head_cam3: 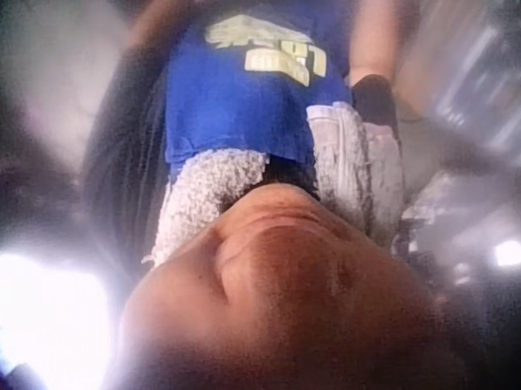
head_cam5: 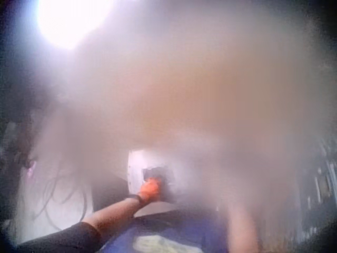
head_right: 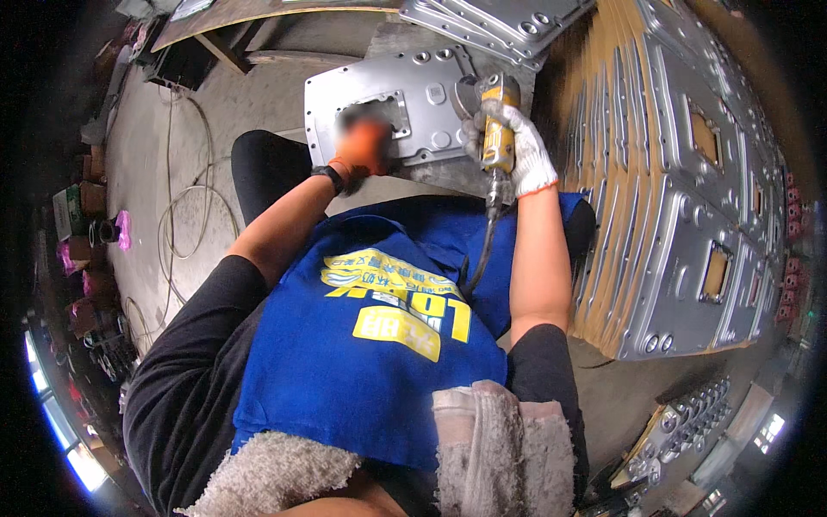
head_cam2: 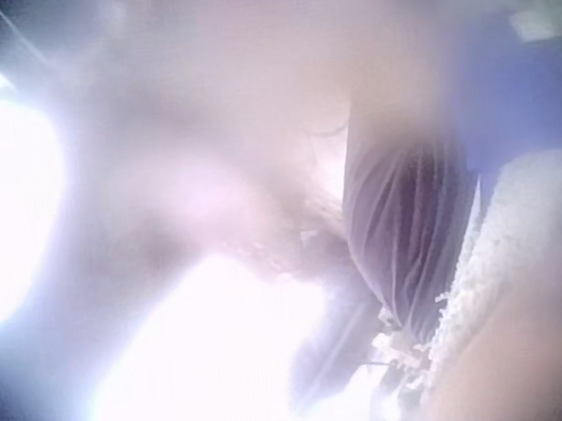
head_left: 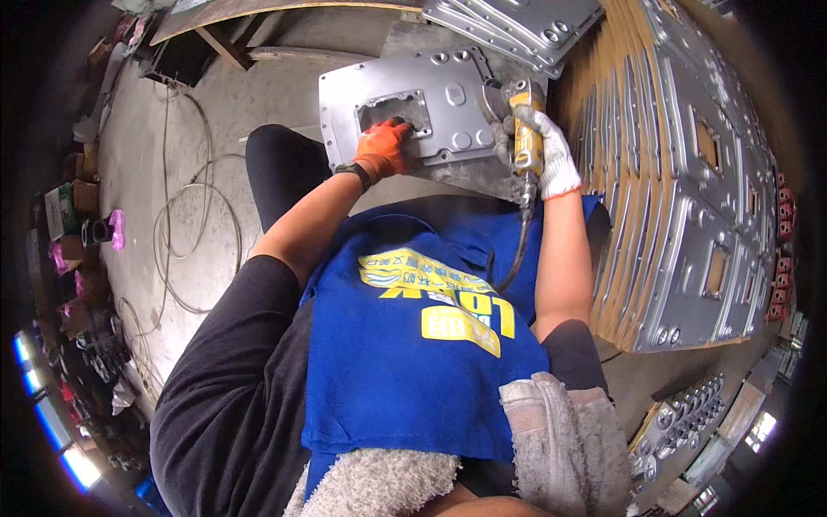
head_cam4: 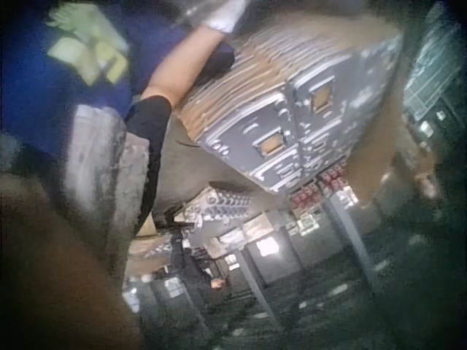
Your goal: The person uses a handheld angle grinder to smooth the edges and surfaces of rectangular metal parts. They hold each part with a gloved hand, grind specific areas, and then place the finished part onto a stack on the table.
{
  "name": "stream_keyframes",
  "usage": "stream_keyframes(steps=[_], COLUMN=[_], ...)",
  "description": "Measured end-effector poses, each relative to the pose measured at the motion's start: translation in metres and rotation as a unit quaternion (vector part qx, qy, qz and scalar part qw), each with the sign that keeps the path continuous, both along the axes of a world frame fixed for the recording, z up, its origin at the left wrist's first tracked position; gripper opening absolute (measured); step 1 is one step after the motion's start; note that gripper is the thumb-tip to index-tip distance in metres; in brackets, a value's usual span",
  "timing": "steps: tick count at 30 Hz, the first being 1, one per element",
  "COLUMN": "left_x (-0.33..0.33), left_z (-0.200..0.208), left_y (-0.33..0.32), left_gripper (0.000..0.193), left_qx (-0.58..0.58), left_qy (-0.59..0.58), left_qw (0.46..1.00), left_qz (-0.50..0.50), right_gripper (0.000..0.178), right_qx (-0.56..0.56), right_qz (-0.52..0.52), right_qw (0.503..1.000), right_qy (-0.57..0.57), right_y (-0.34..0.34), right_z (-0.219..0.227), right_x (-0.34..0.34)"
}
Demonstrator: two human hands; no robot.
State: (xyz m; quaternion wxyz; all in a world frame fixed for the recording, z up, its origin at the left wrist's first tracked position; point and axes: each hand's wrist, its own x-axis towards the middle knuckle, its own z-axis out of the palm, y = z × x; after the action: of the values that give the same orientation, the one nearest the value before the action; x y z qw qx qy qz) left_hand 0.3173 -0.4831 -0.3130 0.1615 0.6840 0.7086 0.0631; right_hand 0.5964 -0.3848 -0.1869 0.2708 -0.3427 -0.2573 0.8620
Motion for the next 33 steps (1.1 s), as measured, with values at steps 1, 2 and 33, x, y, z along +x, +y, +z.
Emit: stream_keyframes(steps=[1, 2, 33], left_x=[0.001, 0.008, 0.082], left_z=[-0.013, -0.014, 0.088], left_y=[-0.003, -0.006, -0.009], left_gripper=[0.069, 0.069, 0.043], left_qx=[0.008, 0.013, -0.112], left_qy=[0.004, 0.007, -0.529], left_qw=[1.0, 1.0, 0.84], left_qz=[0.0, -0.004, -0.036], right_gripper=[0.031, 0.031, 0.028], right_qx=[0.005, 0.007, -0.034], right_qz=[-0.008, -0.021, 0.057], right_qw=[1.0, 0.999, 0.996], right_qy=[-0.013, -0.027, -0.063], right_y=[-0.009, -0.015, -0.014], right_z=[0.001, -0.003, -0.02], right_x=[-0.005, -0.006, -0.014])
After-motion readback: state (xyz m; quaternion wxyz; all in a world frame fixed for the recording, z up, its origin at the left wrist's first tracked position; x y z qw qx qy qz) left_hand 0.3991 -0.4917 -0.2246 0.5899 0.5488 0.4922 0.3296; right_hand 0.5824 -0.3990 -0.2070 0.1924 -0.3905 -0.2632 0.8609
